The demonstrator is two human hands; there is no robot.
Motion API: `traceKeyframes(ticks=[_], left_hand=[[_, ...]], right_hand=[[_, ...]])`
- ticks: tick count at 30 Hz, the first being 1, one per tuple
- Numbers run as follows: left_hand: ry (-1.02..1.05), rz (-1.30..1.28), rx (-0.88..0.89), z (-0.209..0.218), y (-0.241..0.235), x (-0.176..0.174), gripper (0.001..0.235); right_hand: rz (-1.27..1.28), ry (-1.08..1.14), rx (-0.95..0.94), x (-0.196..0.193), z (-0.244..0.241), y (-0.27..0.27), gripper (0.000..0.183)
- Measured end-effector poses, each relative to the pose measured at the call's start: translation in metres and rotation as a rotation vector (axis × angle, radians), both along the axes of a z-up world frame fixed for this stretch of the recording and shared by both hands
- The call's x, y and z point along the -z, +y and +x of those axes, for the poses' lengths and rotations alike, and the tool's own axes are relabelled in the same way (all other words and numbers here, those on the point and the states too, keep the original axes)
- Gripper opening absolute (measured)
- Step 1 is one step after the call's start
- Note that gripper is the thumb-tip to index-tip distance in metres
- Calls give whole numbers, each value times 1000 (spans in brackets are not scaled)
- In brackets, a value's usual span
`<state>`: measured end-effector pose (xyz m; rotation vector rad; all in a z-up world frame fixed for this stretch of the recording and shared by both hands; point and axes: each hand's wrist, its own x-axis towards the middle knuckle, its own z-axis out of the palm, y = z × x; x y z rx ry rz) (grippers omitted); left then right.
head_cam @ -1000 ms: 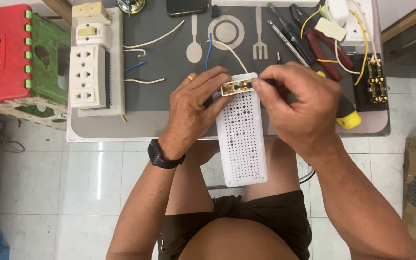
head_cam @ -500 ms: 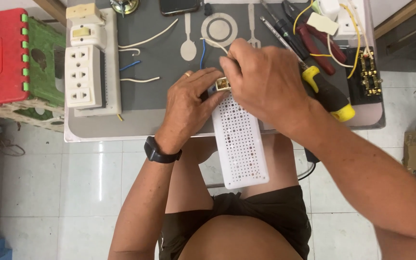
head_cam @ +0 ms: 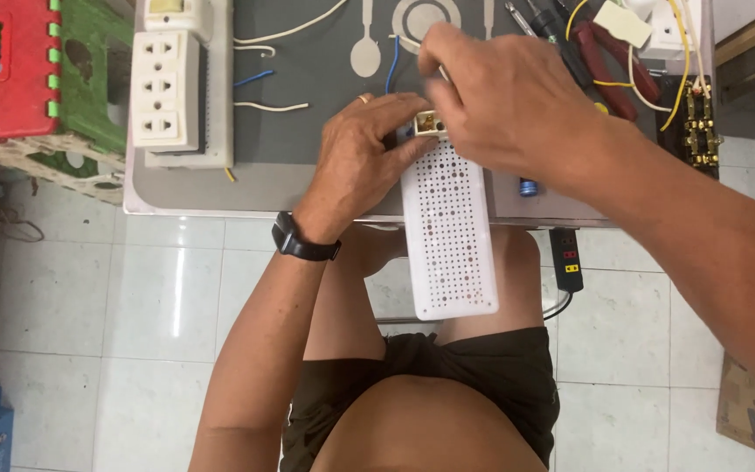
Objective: The person assembles a white electrical outlet strip by hand, inserting a plug and connecting wires to the internal terminals. They use a screwdriver to tighten the connections and secure the components within the plastic casing.
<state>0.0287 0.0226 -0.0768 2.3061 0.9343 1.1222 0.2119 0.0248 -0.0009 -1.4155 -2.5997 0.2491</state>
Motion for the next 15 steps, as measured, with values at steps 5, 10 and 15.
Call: traceKeyframes(ticks=[5, 10, 15], left_hand=[[-34, -34, -15, -1, -1, 2, 25], [-2, -82, -32, -2, 1, 3, 22], [-11, -87, -3, -1, 1, 5, 27]], right_hand=[[223, 22, -68, 6, -5, 5, 17], [-18, -21, -27, -13, -8, -2, 28], [162, -87, 79, 0, 1, 2, 22]])
